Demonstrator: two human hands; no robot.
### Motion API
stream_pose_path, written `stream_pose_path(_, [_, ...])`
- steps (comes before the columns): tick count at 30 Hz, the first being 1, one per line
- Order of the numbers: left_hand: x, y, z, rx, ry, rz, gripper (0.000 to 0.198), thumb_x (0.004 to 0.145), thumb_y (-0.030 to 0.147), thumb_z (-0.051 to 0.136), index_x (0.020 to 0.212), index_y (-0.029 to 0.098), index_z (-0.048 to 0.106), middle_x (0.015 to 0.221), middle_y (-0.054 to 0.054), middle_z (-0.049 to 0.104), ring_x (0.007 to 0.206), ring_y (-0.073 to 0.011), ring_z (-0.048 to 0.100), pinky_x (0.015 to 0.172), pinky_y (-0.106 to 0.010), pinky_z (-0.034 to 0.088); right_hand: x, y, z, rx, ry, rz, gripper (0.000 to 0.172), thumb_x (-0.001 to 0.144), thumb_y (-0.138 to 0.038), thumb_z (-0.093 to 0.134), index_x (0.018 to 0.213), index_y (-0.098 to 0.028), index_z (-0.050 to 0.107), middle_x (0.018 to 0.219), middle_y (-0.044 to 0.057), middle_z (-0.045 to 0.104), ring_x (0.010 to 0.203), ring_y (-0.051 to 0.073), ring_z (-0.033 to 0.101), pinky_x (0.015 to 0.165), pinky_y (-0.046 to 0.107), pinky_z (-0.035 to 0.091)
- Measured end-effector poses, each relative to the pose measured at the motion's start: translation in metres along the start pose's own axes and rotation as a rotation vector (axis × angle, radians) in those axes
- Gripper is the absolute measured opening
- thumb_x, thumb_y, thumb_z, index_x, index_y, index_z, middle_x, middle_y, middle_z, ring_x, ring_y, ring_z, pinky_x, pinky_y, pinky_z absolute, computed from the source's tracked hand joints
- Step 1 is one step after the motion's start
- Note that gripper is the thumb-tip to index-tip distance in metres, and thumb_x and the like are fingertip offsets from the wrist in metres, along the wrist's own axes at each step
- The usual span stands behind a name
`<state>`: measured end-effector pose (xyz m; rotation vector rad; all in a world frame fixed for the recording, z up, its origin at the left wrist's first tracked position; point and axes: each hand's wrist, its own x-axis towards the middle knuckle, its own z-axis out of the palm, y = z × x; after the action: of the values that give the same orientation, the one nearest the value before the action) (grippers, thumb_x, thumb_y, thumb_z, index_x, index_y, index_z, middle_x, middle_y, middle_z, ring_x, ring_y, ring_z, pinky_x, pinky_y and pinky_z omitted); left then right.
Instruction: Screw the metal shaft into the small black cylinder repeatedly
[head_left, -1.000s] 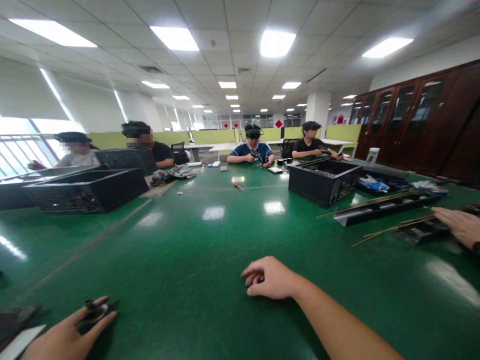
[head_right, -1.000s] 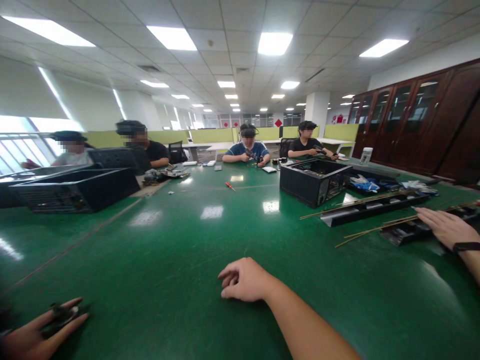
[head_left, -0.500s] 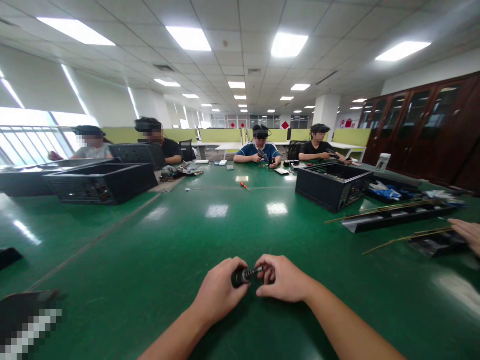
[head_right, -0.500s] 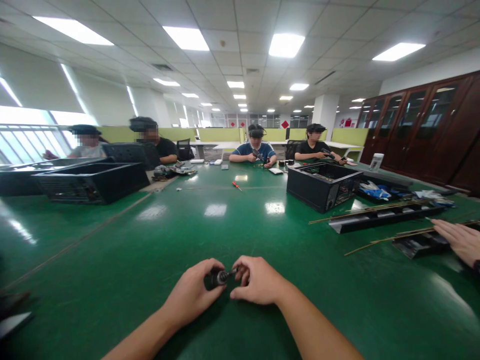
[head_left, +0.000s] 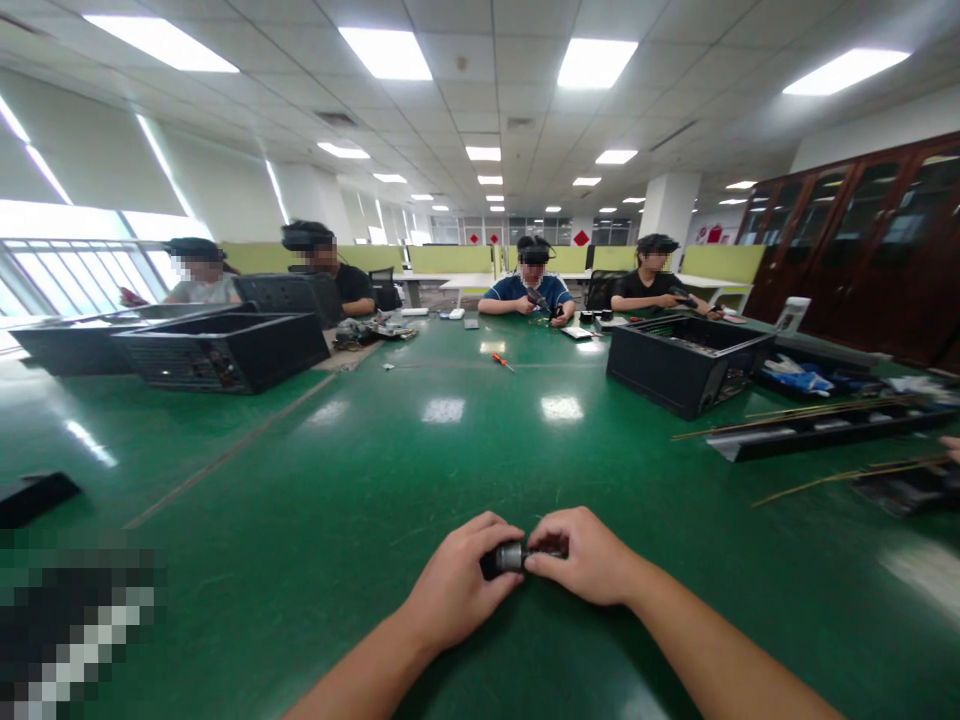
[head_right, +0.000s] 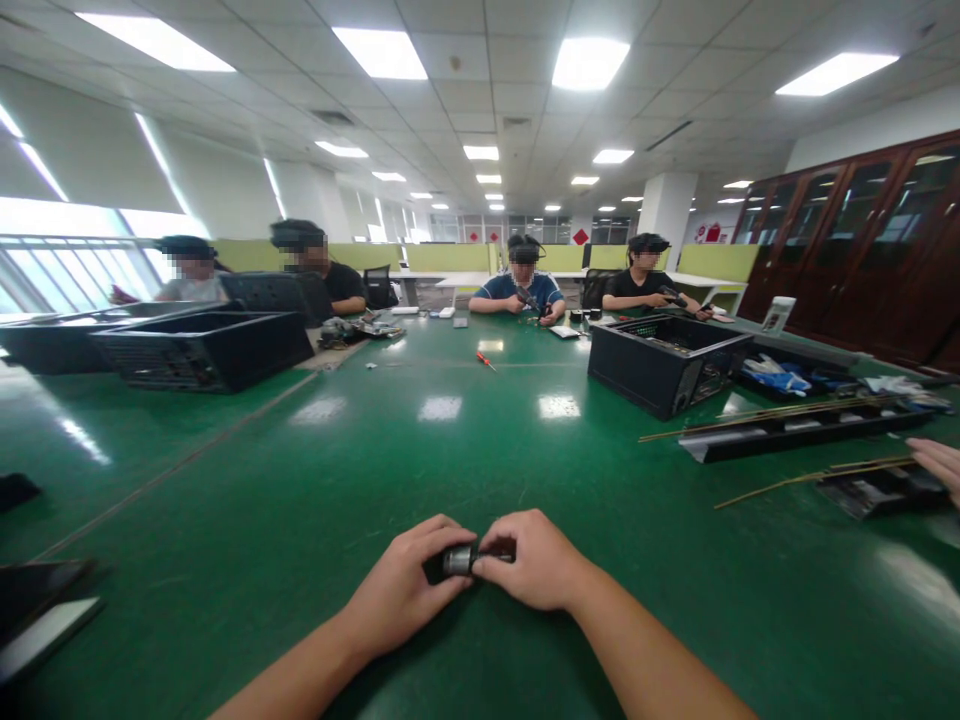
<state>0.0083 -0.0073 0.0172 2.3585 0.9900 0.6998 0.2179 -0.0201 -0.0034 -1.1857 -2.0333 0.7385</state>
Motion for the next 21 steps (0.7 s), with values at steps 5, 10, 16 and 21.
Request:
stream_pose_path(5, [-0.001, -0.001, -0.001, 0.000, 0.000, -0.011, 0.033, 0.073, 0.014, 0.068, 0.104, 0.023, 0.067, 0.098, -0.004, 0.065, 0.093, -0.0180, 0.061, 0.085, -0.031, 0.048, 0.000, 0.003, 0.002, -0.002, 0.000, 0.012, 0.012, 0.076, -0.027, 0.069, 0.084, -0.019, 0.072, 0.072, 0.000, 0.066, 0.067, 0.013, 0.059, 0.062, 0.022, 0.041])
stream_pose_path(10, [-0.001, -0.001, -0.003, 0.020, -0.009, -0.028, 0.029, 0.071, 0.012, 0.067, 0.098, 0.022, 0.066, 0.096, -0.003, 0.064, 0.091, -0.0178, 0.060, 0.083, -0.030, 0.047, 0.000, 0.006, 0.001, -0.013, -0.009, 0.037, 0.011, 0.072, -0.024, 0.072, 0.081, -0.018, 0.069, 0.068, -0.002, 0.063, 0.062, 0.012, 0.056, 0.058, 0.021, 0.040])
stream_pose_path(16, [-0.005, -0.016, -0.021, 0.178, 0.057, -0.105, 0.027, 0.067, 0.008, 0.061, 0.090, 0.022, 0.062, 0.090, -0.002, 0.063, 0.087, -0.0192, 0.060, 0.080, -0.032, 0.046, -0.001, 0.006, 0.001, -0.008, -0.059, 0.071, 0.012, 0.070, -0.024, 0.072, 0.079, -0.018, 0.068, 0.064, -0.003, 0.061, 0.057, 0.011, 0.055, 0.053, 0.020, 0.039])
stream_pose_path(21, [-0.001, -0.051, -0.063, 0.301, 0.351, -0.276, 0.041, 0.080, 0.035, 0.059, 0.119, 0.022, 0.060, 0.102, -0.006, 0.067, 0.095, -0.0230, 0.062, 0.090, -0.036, 0.046, -0.001, 0.006, 0.000, 0.016, -0.066, 0.075, 0.014, 0.072, -0.027, 0.072, 0.082, -0.018, 0.069, 0.066, -0.001, 0.062, 0.059, 0.011, 0.057, 0.055, 0.020, 0.041])
